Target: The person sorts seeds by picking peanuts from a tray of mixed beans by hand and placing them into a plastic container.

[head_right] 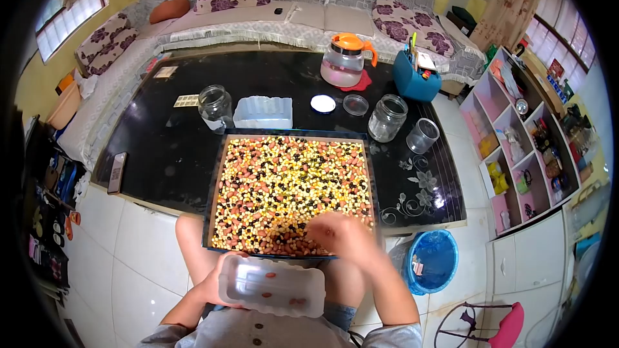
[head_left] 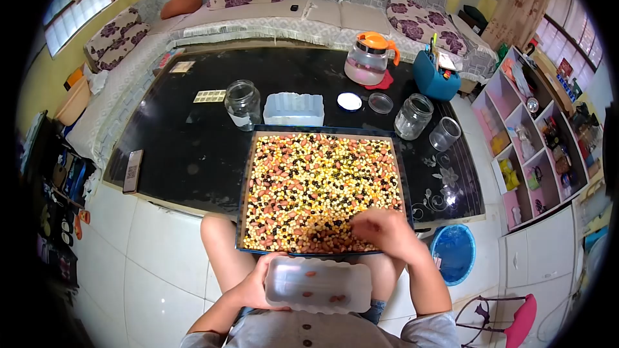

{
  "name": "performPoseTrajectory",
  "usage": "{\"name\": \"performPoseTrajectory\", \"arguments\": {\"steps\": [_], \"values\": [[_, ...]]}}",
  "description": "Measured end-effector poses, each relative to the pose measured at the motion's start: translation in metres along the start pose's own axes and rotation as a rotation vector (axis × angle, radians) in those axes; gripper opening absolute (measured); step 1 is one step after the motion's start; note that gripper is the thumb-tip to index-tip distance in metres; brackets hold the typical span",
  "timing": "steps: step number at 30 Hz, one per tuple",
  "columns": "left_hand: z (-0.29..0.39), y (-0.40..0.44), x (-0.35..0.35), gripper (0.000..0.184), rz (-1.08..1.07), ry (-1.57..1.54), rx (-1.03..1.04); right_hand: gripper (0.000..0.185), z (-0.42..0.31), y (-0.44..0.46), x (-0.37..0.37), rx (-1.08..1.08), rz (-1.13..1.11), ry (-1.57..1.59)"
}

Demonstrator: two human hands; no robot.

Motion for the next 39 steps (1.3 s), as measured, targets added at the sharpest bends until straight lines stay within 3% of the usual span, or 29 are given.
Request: {"name": "performPoseTrajectory", "arguments": {"steps": [3,6,11,13,15,17,19,21,26,29,31,34,37,39], "values": [[-0.001,-0.002,-0.005,0.109,0.04,-0.039,0.025,0.017,0.046,0.026,-0.009,0.073,0.058,-0.12],[-0.012,-0.012,-0.01,0.113,0.07,-0.074,-0.006,0.016,0.065,0.042,0.002,-0.048,0.026,-0.313],[-0.013,-0.015,-0.026,0.118,0.118,0.049,0.006,0.008,0.094,0.047,0.023,-0.022,-0.091,-0.365],[-0.026,-0.016,-0.029,0.119,0.15,-0.144,-0.065,0.008,0.096,0.046,0.023,0.002,-0.095,-0.399],[-0.025,-0.014,-0.036,0.118,0.162,-0.096,-0.028,0.008,0.098,0.044,0.024,0.006,-0.09,-0.383],[-0.02,-0.008,-0.042,0.117,0.175,-0.048,0.011,0.006,0.094,0.045,0.025,0.005,-0.11,-0.394],[-0.014,-0.001,-0.051,0.115,0.249,-0.206,-0.048,0.005,0.088,0.047,0.019,-0.019,-0.074,-0.346],[-0.007,0.009,-0.061,0.118,0.246,-0.103,-0.03,0.008,0.078,0.051,0.007,0.002,-0.005,-0.278],[-0.014,0.029,-0.068,0.12,0.262,-0.025,-0.026,0.01,-0.008,0.056,-0.025,0.008,0.124,-0.048],[-0.013,0.041,-0.068,0.118,0.245,0.068,-0.036,0.015,-0.062,0.053,-0.014,-0.2,0.005,0.063],[-0.02,0.045,-0.064,0.118,0.231,-0.044,-0.072,0.015,-0.074,0.051,0.006,-0.294,-0.13,0.161],[-0.027,0.046,-0.062,0.116,0.225,0.052,-0.097,0.016,-0.08,0.049,0.026,-0.305,-0.234,0.085],[-0.046,0.042,-0.06,0.114,0.176,-0.136,-0.203,0.016,-0.065,0.056,0.009,-0.234,-0.168,0.104],[-0.037,0.043,-0.064,0.112,0.201,-0.169,-0.169,0.018,-0.053,0.068,-0.015,-0.176,0.0,0.034]]}}
Point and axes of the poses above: each hand's wrist, its own y-axis towards the middle knuckle, its own x-axis out of the palm, z = x × y, the point moved 9 cm from there along y, towards the middle knuckle, and after that the axes turned 13 degrees about y, right-handed, at the moved point
